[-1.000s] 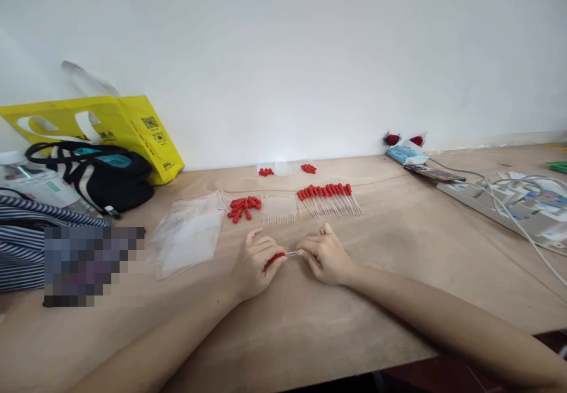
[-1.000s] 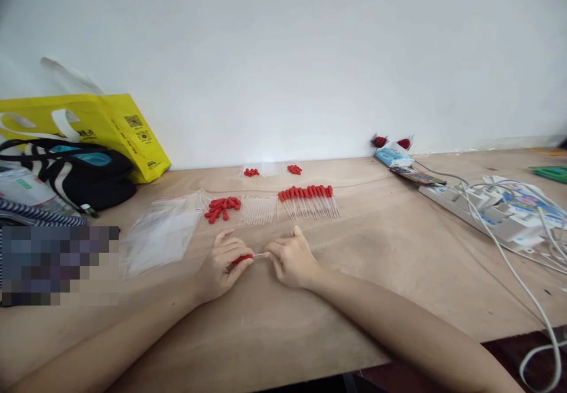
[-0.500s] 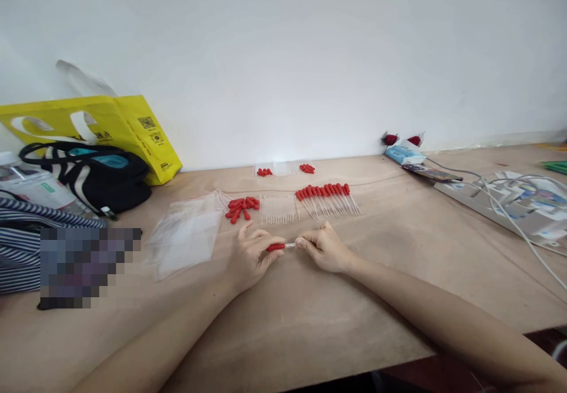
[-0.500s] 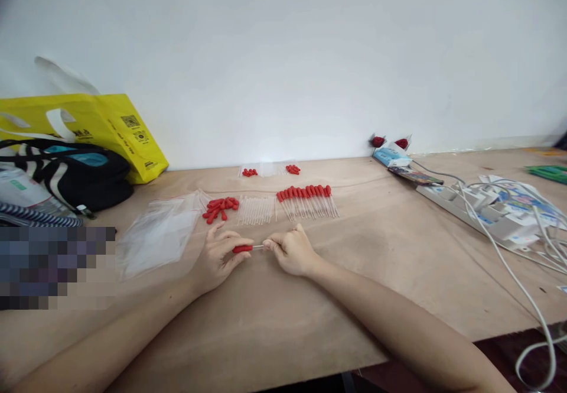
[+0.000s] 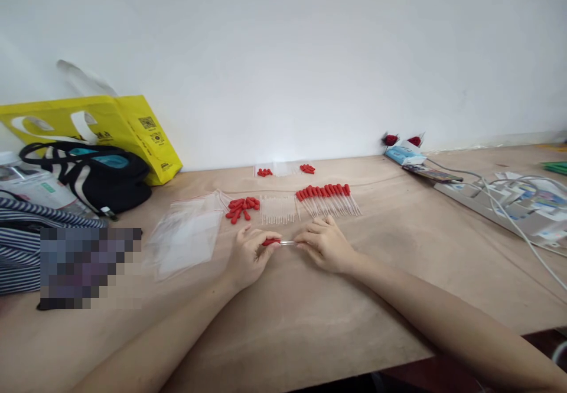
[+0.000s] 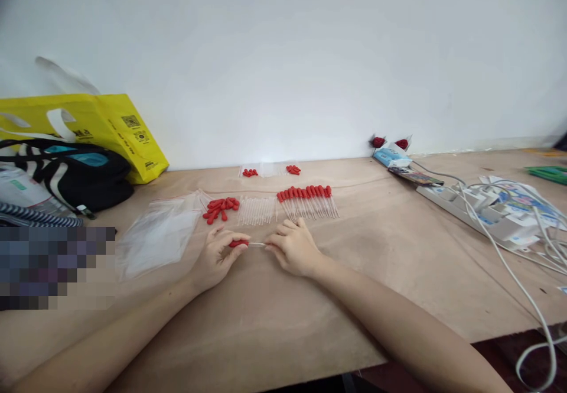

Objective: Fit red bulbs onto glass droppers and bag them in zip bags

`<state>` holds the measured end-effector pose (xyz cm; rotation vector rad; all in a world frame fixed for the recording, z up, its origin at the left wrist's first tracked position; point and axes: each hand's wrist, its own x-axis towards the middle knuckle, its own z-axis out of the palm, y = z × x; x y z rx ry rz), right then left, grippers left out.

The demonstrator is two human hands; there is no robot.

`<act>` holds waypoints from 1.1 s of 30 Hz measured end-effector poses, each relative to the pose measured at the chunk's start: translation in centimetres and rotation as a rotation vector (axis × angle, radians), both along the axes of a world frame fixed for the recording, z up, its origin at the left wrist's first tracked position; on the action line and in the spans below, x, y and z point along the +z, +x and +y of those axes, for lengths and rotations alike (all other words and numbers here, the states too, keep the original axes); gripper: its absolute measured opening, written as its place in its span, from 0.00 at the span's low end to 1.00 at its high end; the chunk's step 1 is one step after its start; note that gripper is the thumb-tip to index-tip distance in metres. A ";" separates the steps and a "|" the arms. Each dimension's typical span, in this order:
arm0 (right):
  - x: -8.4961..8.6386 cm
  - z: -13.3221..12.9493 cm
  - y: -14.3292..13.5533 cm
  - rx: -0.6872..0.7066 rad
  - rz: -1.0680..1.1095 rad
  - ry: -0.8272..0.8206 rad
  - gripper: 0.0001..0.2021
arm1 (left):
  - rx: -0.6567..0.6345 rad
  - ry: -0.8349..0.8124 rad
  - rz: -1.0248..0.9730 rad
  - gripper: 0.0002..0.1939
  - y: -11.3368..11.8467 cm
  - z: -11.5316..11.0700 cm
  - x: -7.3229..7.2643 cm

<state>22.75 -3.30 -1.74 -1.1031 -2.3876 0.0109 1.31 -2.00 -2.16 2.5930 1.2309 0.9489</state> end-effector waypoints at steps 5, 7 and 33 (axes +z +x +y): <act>-0.7 1.2 -0.2 -0.239 0.147 -0.037 0.08 | 0.197 0.109 -0.061 0.23 -0.9 1.0 0.2; -1.0 2.5 -0.3 -0.431 0.256 -0.068 0.09 | 0.309 0.107 -0.017 0.23 -1.4 1.6 0.0; -0.9 7.7 -2.2 -0.757 0.146 -0.099 0.12 | 0.490 0.145 0.382 0.13 -3.4 4.1 0.0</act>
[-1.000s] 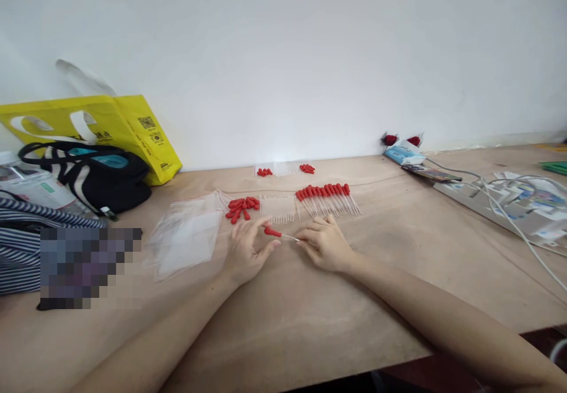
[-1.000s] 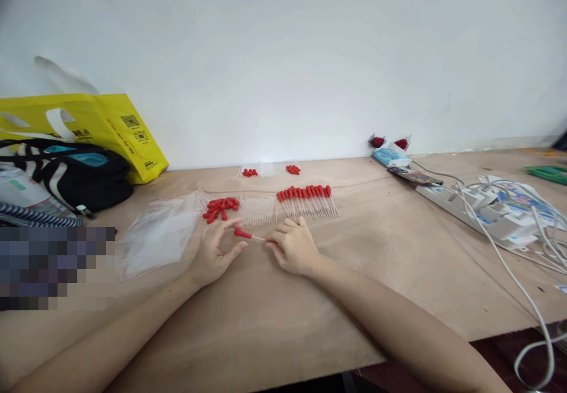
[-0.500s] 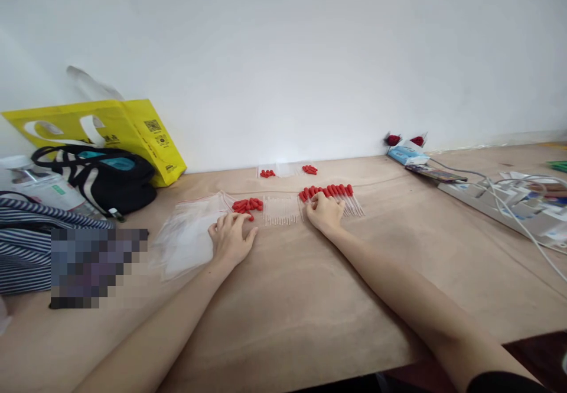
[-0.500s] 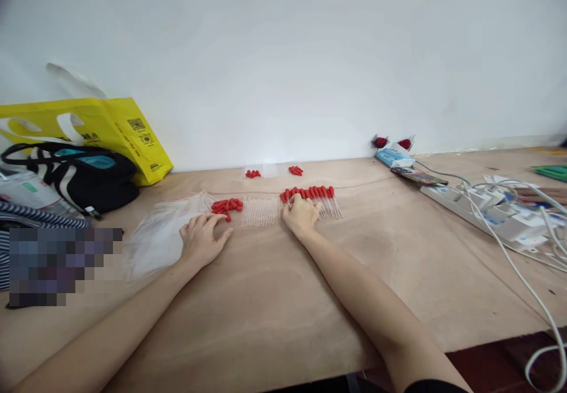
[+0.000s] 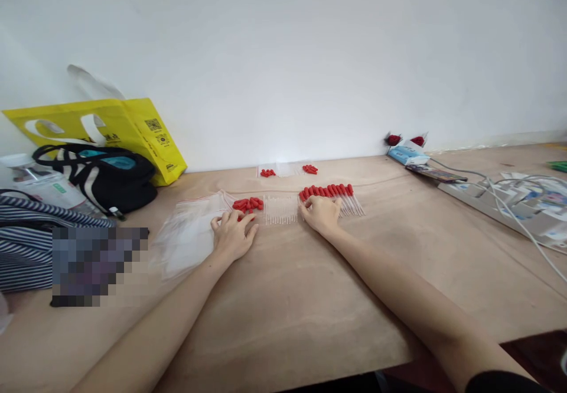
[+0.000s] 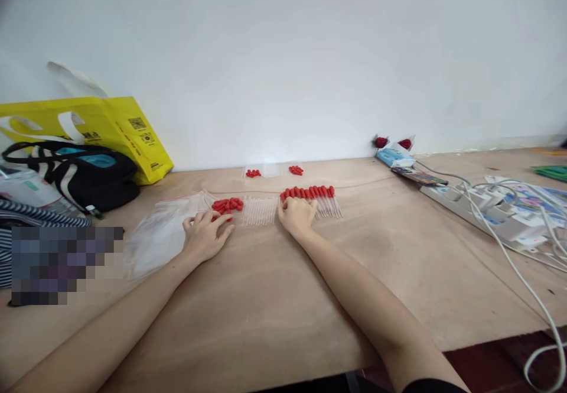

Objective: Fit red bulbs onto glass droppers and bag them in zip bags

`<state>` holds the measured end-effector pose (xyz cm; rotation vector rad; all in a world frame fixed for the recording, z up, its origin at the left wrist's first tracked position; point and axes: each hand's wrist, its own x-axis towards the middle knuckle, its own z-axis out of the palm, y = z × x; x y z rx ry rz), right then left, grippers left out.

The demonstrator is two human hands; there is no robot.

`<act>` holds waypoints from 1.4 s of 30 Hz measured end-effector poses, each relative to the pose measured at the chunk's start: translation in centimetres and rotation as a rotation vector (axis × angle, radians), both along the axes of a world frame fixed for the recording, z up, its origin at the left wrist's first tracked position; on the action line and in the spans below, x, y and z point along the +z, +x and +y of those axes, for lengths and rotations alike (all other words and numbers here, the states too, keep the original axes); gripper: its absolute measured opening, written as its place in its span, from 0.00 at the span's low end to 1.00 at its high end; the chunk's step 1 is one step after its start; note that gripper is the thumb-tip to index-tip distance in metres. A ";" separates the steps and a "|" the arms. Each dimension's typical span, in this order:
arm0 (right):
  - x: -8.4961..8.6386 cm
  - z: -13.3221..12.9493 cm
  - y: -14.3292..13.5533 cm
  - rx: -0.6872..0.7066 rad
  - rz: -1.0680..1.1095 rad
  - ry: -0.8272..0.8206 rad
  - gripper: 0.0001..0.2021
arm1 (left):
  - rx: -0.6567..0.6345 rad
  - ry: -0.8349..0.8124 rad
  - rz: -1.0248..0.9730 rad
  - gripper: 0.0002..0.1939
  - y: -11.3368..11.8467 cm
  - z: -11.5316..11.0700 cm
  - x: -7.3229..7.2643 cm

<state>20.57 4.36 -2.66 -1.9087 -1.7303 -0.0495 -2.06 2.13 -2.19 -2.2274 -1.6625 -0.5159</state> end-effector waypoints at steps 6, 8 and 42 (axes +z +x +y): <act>0.6 0.4 -1.1 -0.032 -0.084 -0.178 0.12 | 0.032 -0.035 -0.028 0.08 0.2 0.0 0.3; 0.8 0.6 -1.5 -0.034 -0.145 -0.216 0.13 | 0.062 -0.042 -0.046 0.07 0.2 0.2 0.3; -2.0 -5.8 4.6 0.758 0.020 0.133 0.08 | -0.408 -0.058 -0.146 0.10 2.9 -2.9 -0.6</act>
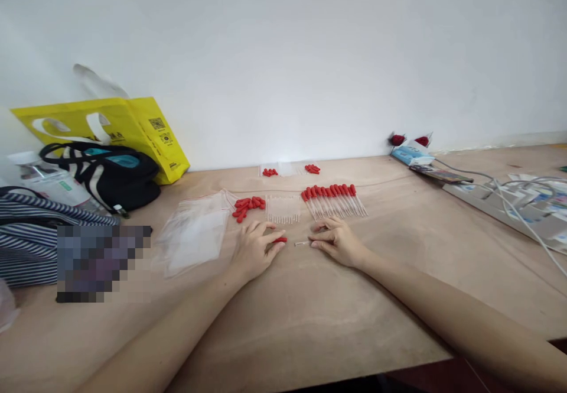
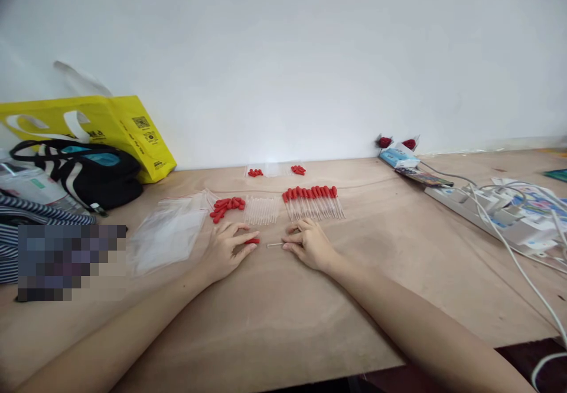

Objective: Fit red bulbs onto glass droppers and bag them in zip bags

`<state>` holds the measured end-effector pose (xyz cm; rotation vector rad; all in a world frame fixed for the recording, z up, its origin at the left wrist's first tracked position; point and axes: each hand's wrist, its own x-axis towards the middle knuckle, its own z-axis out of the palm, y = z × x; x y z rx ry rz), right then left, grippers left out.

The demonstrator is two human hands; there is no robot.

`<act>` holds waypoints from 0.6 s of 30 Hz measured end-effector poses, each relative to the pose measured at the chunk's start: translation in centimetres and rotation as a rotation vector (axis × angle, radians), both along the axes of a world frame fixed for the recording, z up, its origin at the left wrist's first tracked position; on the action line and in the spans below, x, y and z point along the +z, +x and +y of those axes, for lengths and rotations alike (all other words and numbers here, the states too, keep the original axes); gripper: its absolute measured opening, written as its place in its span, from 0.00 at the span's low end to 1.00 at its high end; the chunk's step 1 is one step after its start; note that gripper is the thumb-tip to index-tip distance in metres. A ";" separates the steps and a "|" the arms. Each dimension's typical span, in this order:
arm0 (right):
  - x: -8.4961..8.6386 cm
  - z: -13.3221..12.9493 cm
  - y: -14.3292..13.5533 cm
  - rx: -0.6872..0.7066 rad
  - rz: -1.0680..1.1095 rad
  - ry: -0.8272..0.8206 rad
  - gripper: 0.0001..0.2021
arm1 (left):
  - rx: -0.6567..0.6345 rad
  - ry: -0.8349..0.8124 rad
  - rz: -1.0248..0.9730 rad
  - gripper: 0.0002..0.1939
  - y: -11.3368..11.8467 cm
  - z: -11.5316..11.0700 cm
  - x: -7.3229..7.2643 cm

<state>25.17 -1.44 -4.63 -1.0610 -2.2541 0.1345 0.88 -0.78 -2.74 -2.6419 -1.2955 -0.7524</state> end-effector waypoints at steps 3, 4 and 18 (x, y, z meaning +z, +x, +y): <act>-0.3 -0.2 -0.7 -0.051 0.026 0.023 0.07 | 0.016 -0.018 -0.023 0.08 0.2 0.1 0.0; -0.3 -0.4 -0.8 -0.070 0.023 0.039 0.08 | 0.012 -0.024 -0.028 0.08 0.3 0.0 0.1; 1.1 -2.3 -2.4 -0.154 0.010 0.089 0.07 | -0.070 -0.147 -0.099 0.10 1.1 -1.4 0.6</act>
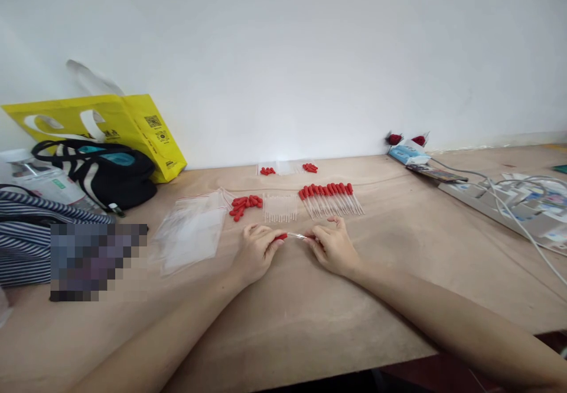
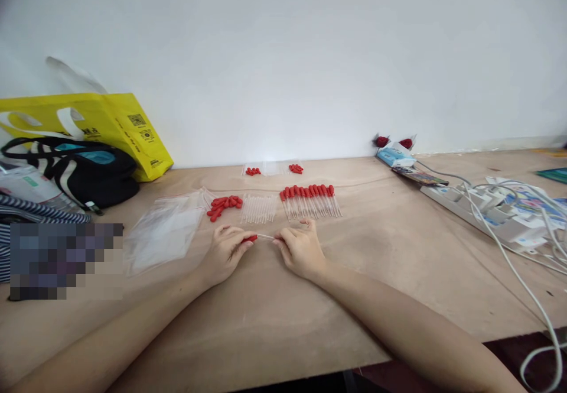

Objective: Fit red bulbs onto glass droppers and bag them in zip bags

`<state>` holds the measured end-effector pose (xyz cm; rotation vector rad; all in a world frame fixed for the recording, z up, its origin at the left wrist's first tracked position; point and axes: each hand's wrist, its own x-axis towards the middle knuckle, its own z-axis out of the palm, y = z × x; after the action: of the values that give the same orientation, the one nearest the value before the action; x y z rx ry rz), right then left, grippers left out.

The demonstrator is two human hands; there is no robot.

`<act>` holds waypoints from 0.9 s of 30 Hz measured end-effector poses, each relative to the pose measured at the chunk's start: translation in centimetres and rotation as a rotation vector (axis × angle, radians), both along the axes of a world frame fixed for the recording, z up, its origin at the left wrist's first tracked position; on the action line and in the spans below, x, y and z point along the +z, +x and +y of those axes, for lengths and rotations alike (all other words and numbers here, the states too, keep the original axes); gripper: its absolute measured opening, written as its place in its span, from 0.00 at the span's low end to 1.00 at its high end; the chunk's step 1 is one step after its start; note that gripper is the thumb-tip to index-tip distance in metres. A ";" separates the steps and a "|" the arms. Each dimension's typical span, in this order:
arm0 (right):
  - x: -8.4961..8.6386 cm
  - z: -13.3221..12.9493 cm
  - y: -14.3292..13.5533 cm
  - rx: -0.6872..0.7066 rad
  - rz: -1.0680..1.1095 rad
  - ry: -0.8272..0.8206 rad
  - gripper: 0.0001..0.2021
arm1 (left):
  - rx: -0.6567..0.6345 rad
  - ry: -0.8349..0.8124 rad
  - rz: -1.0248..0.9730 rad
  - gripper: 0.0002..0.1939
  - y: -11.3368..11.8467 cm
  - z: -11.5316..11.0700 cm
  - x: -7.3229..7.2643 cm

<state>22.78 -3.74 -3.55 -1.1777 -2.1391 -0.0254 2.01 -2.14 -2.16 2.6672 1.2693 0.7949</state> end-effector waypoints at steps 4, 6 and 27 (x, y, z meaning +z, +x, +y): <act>0.1 -0.1 -0.1 0.042 -0.001 -0.004 0.07 | 0.005 -0.014 -0.030 0.10 -0.1 0.1 0.0; 0.1 -0.3 -0.2 0.074 0.004 0.005 0.08 | 0.010 -0.017 -0.051 0.10 -0.1 0.2 0.0; 0.0 0.1 -0.2 0.140 -0.132 0.085 0.10 | -0.134 0.023 0.003 0.08 0.0 -0.3 0.2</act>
<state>22.56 -3.64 -3.51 -0.9995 -2.3078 -0.1341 2.02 -2.43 -1.94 2.7371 1.0750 0.7919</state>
